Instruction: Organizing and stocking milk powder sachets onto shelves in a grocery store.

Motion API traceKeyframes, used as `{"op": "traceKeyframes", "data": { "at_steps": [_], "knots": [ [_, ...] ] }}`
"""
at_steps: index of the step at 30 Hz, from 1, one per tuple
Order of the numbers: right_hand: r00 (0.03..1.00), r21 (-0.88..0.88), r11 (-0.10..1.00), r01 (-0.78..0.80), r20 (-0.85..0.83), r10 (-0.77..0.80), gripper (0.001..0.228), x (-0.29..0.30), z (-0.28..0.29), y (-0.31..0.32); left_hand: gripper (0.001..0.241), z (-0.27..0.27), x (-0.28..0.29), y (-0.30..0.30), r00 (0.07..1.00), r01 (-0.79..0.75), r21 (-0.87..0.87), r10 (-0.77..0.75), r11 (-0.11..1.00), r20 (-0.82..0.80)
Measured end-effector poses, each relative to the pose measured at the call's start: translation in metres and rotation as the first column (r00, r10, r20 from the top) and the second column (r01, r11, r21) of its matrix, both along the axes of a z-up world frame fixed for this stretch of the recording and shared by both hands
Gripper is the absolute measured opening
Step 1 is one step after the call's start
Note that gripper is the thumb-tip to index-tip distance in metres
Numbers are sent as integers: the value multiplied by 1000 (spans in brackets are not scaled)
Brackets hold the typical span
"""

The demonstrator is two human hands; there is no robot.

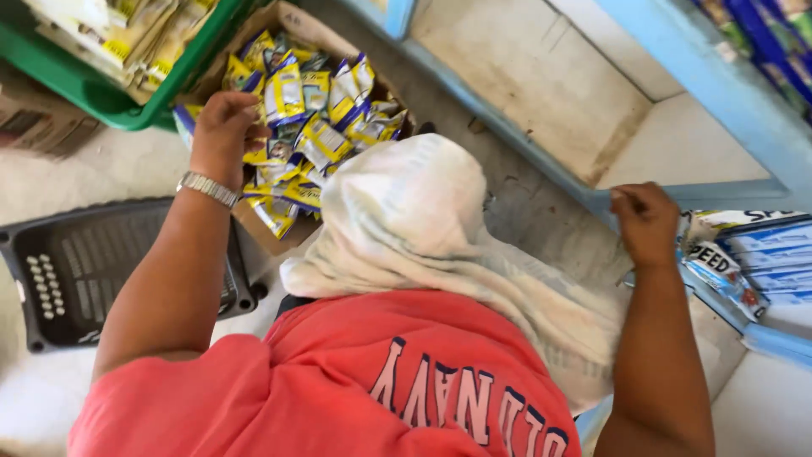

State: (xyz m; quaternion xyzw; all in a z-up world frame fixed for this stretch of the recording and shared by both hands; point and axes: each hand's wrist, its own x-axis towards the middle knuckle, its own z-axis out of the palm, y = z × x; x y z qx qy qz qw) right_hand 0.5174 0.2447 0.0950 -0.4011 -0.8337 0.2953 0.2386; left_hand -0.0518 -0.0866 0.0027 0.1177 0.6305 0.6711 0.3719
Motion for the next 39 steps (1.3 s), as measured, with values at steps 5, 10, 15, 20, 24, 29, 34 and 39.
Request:
{"op": "traceKeyframes", "data": {
  "at_steps": [5,10,15,20,24,29,34,39],
  "knots": [
    [962,-227,959,172,-171,-213,7,28,-17,15,18,-50,5,17,967,87,-128,-114,988,-226],
    [984,-208,964,166,-21,-174,12,27,-21,3,35,-54,41,37,438,-2,-514,-462,858,-771],
    [975,-186,960,208,115,-189,13,21,-11,-7,48,-85,46,57,441,-66,-682,-592,728,-675],
    [966,-145,972,186,207,-154,13,19,-12,-9,60,-94,31,45,466,-71,-683,-581,727,-667],
    [977,-202,960,194,130,-170,15,25,-16,-7,46,-57,26,41,452,57,-813,-741,579,-496],
    [955,-208,945,253,212,-209,17,20,-11,-7,31,-34,16,51,461,-142,-860,-736,490,-496],
    [936,-208,930,303,248,-249,19,19,-10,-9,63,-54,12,76,478,-140,-766,-635,627,-607],
    [944,-206,936,285,231,-237,19,21,-11,-10,39,-124,-23,74,431,-238,-655,-526,717,-733]
  ]
}}
